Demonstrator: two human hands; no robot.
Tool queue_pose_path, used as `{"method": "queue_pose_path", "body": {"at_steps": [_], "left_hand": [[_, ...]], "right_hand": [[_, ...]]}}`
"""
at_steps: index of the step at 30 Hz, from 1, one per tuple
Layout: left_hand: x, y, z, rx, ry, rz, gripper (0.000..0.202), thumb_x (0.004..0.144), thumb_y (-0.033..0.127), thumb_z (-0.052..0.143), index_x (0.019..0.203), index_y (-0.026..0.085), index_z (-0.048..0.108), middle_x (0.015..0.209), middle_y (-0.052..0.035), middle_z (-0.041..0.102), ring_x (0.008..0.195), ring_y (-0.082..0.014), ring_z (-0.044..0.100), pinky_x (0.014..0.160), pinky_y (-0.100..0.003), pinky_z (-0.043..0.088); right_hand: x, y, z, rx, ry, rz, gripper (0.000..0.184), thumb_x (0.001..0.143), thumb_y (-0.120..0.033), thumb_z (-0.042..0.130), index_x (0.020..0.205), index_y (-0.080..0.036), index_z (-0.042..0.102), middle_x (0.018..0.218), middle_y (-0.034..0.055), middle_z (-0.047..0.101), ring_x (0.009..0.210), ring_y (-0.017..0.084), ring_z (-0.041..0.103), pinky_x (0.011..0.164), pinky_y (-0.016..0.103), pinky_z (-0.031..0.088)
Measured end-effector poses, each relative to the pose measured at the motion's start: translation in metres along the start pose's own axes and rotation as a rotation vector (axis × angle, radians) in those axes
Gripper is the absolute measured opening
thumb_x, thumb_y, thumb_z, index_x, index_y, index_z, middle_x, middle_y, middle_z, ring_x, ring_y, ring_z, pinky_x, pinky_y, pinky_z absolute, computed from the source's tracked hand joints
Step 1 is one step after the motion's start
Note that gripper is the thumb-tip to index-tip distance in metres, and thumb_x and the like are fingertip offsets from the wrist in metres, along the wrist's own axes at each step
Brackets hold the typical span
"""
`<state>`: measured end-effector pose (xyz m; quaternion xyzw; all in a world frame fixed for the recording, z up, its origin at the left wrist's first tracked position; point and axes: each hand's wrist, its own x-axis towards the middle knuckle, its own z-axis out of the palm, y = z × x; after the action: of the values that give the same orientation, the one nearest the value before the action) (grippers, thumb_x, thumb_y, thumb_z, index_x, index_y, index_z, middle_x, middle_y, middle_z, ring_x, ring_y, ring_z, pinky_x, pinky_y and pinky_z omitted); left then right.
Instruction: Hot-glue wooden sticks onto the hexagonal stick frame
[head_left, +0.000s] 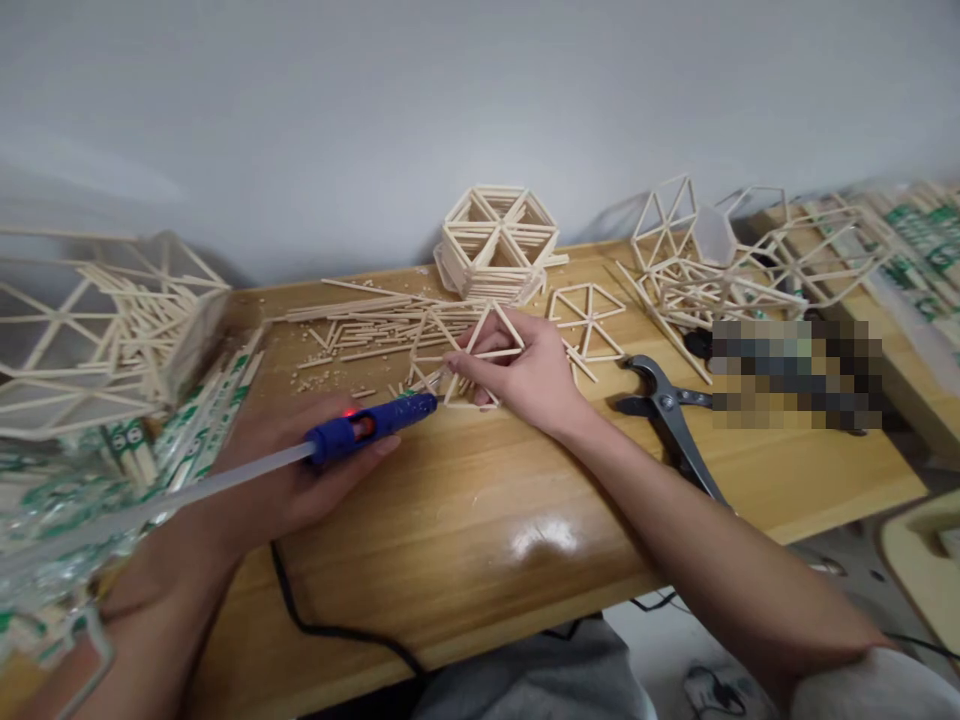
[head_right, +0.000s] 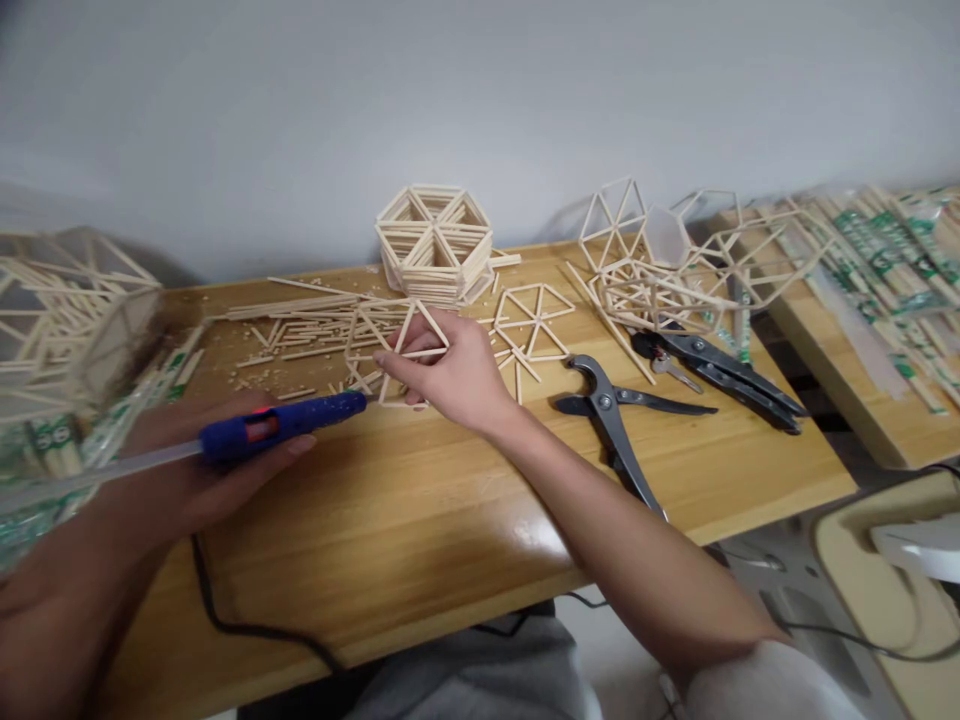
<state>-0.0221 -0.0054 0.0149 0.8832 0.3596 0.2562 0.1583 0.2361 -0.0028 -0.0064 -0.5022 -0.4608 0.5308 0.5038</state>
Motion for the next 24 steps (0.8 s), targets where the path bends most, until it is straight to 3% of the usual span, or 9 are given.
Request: {"method": "queue_pose_path", "body": {"at_steps": [12,24], "left_hand": [[0.0015,0.0066,-0.0021,0.025,-0.013,0.034,0.024,0.096,0.037,0.069,0.081,0.028,0.053,0.063,0.0062,0.052,0.05,-0.0123,0.049,0.048,-0.027,0.029],[0.0,0.0063,-0.0038,0.055,0.045,0.015,0.02,0.093,0.037,0.07,0.082,0.029,0.056,0.062,0.0069,0.055,0.047,-0.0117,0.05,0.045,-0.026,0.031]], "right_hand": [[0.0029,0.0005,-0.0004,0.052,0.057,0.025,0.034,0.066,-0.036,0.095,0.076,-0.021,0.065,0.063,-0.0017,0.067,0.043,0.015,0.06,0.037,0.024,0.048],[0.0063,-0.0044,-0.0009,0.105,0.083,0.075,0.039,0.059,-0.037,0.098,0.072,-0.022,0.065,0.065,-0.0016,0.068,0.043,0.015,0.059,0.037,0.027,0.052]]}}
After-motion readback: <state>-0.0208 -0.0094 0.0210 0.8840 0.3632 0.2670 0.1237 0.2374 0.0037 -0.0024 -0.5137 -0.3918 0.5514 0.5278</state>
